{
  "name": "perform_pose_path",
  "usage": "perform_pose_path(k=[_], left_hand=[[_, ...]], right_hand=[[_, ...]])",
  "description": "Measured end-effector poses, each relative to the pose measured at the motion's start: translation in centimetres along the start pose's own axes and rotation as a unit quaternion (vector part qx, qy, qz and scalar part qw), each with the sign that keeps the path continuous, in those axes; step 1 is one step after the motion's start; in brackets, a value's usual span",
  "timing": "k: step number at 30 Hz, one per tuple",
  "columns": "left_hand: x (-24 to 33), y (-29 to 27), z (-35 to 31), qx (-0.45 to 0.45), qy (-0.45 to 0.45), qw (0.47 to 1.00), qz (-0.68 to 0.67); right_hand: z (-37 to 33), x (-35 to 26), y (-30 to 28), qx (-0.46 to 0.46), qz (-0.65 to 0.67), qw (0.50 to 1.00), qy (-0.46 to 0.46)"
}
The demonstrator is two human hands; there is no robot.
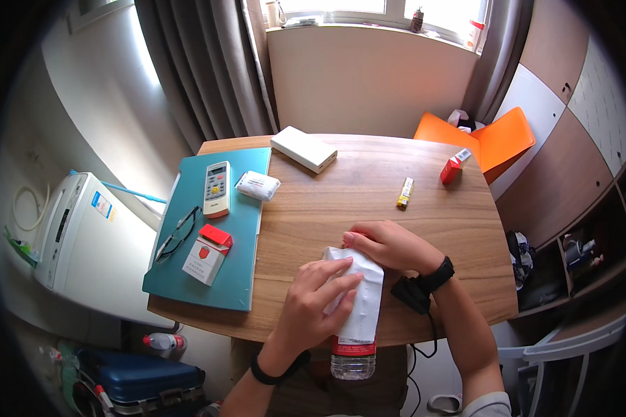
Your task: The person unscrews the red cap of a plastic water bottle wrapped in a white paper towel. They use both hands to grip and twist the cap while the bottle rests on a wooden desk.
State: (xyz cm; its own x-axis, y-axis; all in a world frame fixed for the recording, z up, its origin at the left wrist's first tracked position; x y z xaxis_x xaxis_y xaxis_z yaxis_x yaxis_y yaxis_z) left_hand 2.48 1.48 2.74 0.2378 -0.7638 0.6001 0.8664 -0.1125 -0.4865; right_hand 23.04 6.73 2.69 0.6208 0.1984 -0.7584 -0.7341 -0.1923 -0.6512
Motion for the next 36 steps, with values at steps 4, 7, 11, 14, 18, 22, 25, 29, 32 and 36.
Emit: perform_pose_path(k=[4, 7, 11, 14, 18, 22, 25, 29, 32, 36], left_hand=[[-0.4, 0.0, -0.2, 0.005, -0.032, 0.999, -0.001], [0.2, -0.3, 0.0, -0.022, 0.023, 0.999, -0.014], [0.8, 0.0, -0.2, -0.056, 0.081, 0.995, -0.035], [0.6, 0.2, -0.1, -0.056, 0.088, 0.994, -0.033], [-0.1, 0.1, 0.0, -0.021, 0.001, 1.000, -0.004], [-0.4, 0.0, 0.1, -0.013, -0.005, 1.000, 0.009], [-0.1, -0.2, 0.1, -0.011, 0.020, 1.000, 0.017], [0.0, -0.3, -0.2, -0.004, 0.016, 1.000, 0.009], [0.2, 0.1, -0.5, -0.014, 0.001, 1.000, 0.001], [0.3, 0.2, -0.6, -0.018, 0.016, 1.000, -0.012]], right_hand=[[0.0, 0.0, 0.0, 0.001, 0.005, 1.000, 0.002], [-0.1, -0.3, -0.1, -0.006, 0.010, 1.000, 0.010], [-0.4, -0.2, -0.2, 0.003, 0.023, 1.000, -0.004], [-0.3, 0.1, -0.3, -0.008, 0.013, 1.000, 0.014], [0.2, -0.4, -0.1, -0.007, 0.000, 1.000, 0.005], [0.1, 0.1, -0.1, -0.002, 0.001, 1.000, -0.006], [0.1, 0.1, 0.1, 0.001, -0.004, 1.000, -0.005], [-0.1, 0.0, 0.4, -0.007, -0.017, 1.000, 0.010], [-0.3, 0.1, 0.0, -0.043, -0.017, 0.998, 0.039], [-0.7, -1.1, -0.3, -0.049, -0.009, 0.997, 0.057]])
Point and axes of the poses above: each hand's wrist, its own z-axis towards the middle knuckle, its own y-axis out of the palm, x = y × z, the point moved 3 cm from there along z, towards the middle knuckle, and after that the axes turned 5 degrees about x, right-handed, at the moved point
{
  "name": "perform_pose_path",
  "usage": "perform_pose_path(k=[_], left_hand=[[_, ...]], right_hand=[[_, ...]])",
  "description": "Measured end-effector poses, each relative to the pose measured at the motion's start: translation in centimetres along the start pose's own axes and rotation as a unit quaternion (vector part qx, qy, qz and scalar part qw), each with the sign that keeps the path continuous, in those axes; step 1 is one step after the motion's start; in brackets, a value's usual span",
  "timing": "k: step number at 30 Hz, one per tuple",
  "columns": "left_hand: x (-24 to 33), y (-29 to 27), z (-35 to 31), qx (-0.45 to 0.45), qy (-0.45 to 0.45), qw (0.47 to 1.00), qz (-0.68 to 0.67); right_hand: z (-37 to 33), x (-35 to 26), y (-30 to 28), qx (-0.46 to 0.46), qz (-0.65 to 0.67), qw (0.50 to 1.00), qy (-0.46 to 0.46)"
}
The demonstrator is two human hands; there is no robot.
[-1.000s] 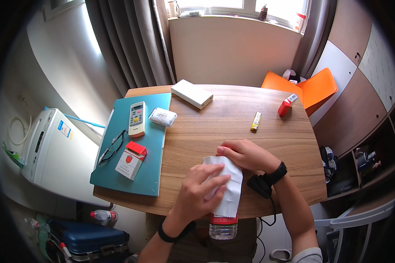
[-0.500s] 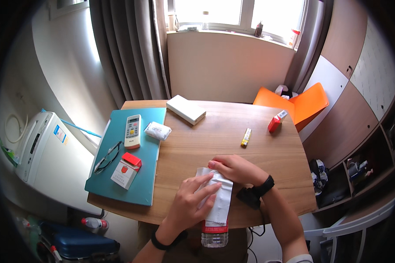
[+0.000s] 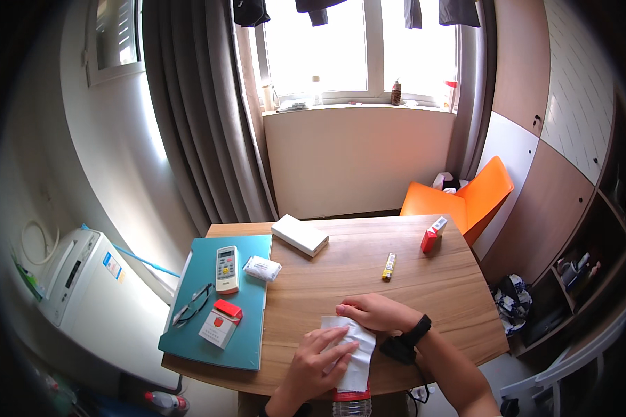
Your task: The person unscrews the red cap of a plastic water bottle wrapped in a white paper towel. They use both hands to grip and twist the cap while the bottle rests on a wooden desk.
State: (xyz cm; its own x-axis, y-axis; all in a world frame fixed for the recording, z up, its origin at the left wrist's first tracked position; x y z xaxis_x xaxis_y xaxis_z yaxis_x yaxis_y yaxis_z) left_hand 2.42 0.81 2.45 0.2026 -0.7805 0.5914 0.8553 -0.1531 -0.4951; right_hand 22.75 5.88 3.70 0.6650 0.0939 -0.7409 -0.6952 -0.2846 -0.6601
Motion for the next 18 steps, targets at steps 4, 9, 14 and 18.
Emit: perform_pose_path(k=[4, 9, 14, 18], left_hand=[[0.5, 0.2, 0.4, -0.046, 0.061, 0.997, -0.032], [0.3, 0.1, 0.2, -0.047, 0.066, 0.997, -0.012], [-0.2, -0.1, 0.3, -0.014, 0.040, 0.999, 0.009], [-0.2, 0.1, 0.4, -0.014, 0.036, 0.999, 0.001]], right_hand=[[0.7, 1.2, -0.2, 0.013, 0.013, 0.999, -0.044], [0.2, 0.1, -0.2, 0.017, 0.008, 0.999, -0.045], [0.7, 0.6, 0.1, 0.021, 0.005, 0.998, -0.051], [0.4, 0.6, -0.2, 0.022, -0.006, 0.999, -0.036]])
Point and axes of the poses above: each hand's wrist, its own z-axis towards the middle knuckle, its own y-axis out of the palm, x = y × z, the point moved 3 cm from there along z, towards the middle knuckle, and after that the axes turned 5 degrees about x, right-handed, at the moved point
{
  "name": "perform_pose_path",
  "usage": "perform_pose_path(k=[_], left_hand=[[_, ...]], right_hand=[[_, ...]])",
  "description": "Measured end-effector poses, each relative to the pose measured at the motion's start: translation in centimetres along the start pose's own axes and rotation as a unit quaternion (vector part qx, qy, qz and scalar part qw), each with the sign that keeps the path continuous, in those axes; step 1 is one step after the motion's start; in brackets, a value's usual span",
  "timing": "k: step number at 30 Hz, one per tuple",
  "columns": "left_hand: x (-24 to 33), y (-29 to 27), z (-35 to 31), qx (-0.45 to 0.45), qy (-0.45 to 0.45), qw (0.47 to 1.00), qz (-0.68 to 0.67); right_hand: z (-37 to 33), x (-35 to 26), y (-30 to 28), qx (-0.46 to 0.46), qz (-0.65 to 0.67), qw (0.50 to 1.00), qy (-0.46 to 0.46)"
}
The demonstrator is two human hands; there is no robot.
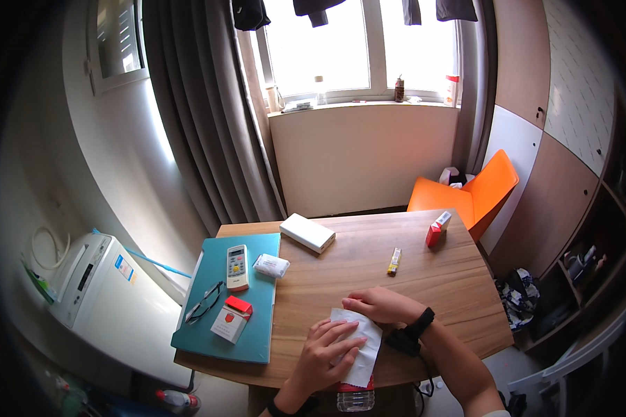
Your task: The person unscrews the red cap of a plastic water bottle wrapped in a white paper towel. They use both hands to grip and twist the cap while the bottle rests on a wooden desk.
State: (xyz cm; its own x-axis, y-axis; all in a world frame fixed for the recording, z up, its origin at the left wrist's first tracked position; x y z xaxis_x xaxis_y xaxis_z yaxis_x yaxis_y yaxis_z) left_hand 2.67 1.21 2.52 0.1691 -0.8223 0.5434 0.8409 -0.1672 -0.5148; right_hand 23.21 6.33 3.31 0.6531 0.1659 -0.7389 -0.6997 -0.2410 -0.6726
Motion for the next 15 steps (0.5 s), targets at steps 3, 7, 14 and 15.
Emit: perform_pose_path(k=[3, 7, 14, 15], left_hand=[[0.3, 0.0, -0.2, 0.005, -0.012, 1.000, -0.002], [0.6, 0.2, -0.4, -0.008, 0.020, 1.000, -0.002], [1.9, -0.7, -1.3, -0.062, 0.036, 0.997, 0.026], [1.8, -0.7, -1.4, -0.064, 0.037, 0.997, 0.027]], right_hand=[[0.0, -0.1, 0.2, -0.002, 0.006, 1.000, 0.004], [0.0, 1.0, 0.7, 0.026, -0.008, 0.999, -0.024], [0.4, 2.1, 0.8, 0.001, 0.048, 0.999, -0.014], [0.5, 1.9, 0.9, 0.009, 0.055, 0.998, -0.030]])
Point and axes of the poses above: each hand's wrist, its own z-axis towards the middle knuckle, its own y-axis out of the palm, x = y × z, the point moved 3 cm from there along z, towards the middle knuckle, and after that the axes turned 5 degrees about x, right-handed, at the moved point
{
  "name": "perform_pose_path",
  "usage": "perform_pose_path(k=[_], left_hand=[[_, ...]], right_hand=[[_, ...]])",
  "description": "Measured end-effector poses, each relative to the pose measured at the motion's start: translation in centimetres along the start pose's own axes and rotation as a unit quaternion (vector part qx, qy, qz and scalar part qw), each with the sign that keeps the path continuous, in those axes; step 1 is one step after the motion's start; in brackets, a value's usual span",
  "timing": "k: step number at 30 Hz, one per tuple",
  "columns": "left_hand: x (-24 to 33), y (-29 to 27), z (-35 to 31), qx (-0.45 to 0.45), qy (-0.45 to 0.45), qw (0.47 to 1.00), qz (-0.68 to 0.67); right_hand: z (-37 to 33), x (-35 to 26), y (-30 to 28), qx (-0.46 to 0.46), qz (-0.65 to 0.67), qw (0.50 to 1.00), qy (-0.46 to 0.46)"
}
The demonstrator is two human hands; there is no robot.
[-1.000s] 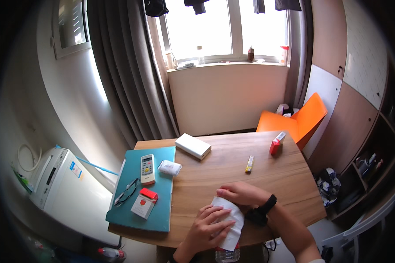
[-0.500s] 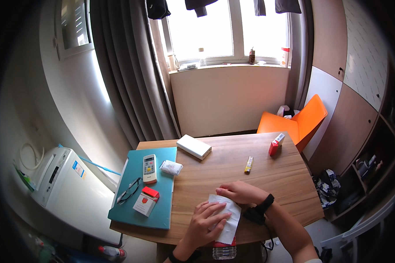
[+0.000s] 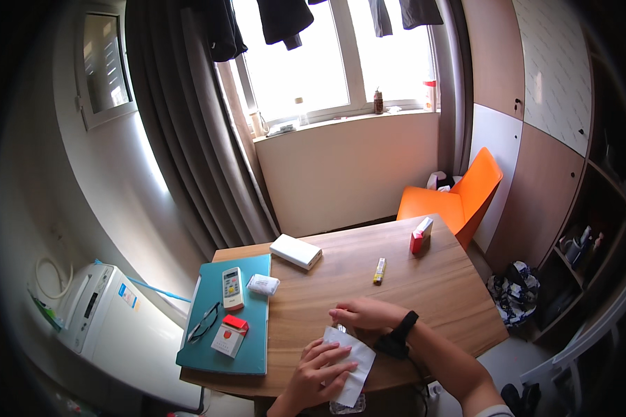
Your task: The person unscrews the red cap of a plastic water bottle wrapped in a white paper towel. They use both hands to grip and twist the cap while the bottle rests on a wooden desk.
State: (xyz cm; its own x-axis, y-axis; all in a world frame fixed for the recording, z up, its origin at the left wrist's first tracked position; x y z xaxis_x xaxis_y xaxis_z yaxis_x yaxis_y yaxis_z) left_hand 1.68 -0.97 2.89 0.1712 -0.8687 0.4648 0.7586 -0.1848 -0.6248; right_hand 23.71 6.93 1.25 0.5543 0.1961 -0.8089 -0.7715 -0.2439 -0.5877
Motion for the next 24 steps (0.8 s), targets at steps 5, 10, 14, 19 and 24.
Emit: perform_pose_path(k=[5, 10, 14, 19, 24], left_hand=[[-1.3, 0.1, 0.5, -0.005, -0.007, 1.000, -0.029], [-2.3, 0.4, 0.6, 0.008, -0.050, 0.997, -0.060], [-2.2, 0.5, 0.5, 0.016, -0.046, 0.998, -0.046], [-1.6, 0.6, 1.2, 0.020, -0.054, 0.997, -0.054], [-1.0, 0.7, 3.0, 0.000, -0.080, 0.996, -0.036]], right_hand=[[0.1, -0.8, -0.1, -0.017, -0.036, 0.999, 0.030], [-0.1, -0.8, 0.1, 0.001, -0.037, 0.999, 0.022], [-0.1, -1.1, -0.1, -0.010, -0.049, 0.998, 0.026], [-0.2, -0.8, -0.1, -0.007, -0.030, 0.999, 0.015], [-0.1, -0.7, -0.1, -0.017, -0.019, 1.000, 0.017]])
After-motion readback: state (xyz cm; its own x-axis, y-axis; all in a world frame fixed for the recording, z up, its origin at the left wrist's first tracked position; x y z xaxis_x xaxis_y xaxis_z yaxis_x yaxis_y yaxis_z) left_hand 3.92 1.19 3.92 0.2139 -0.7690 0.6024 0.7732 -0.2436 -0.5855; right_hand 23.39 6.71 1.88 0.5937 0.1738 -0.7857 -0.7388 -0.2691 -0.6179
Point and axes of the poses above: each hand's wrist, its own z-axis towards the middle knuckle, its own y-axis out of the palm, x = y × z, the point moved 3 cm from there along z, towards the middle knuckle, and after that the axes turned 5 degrees about x, right-handed, at the moved point
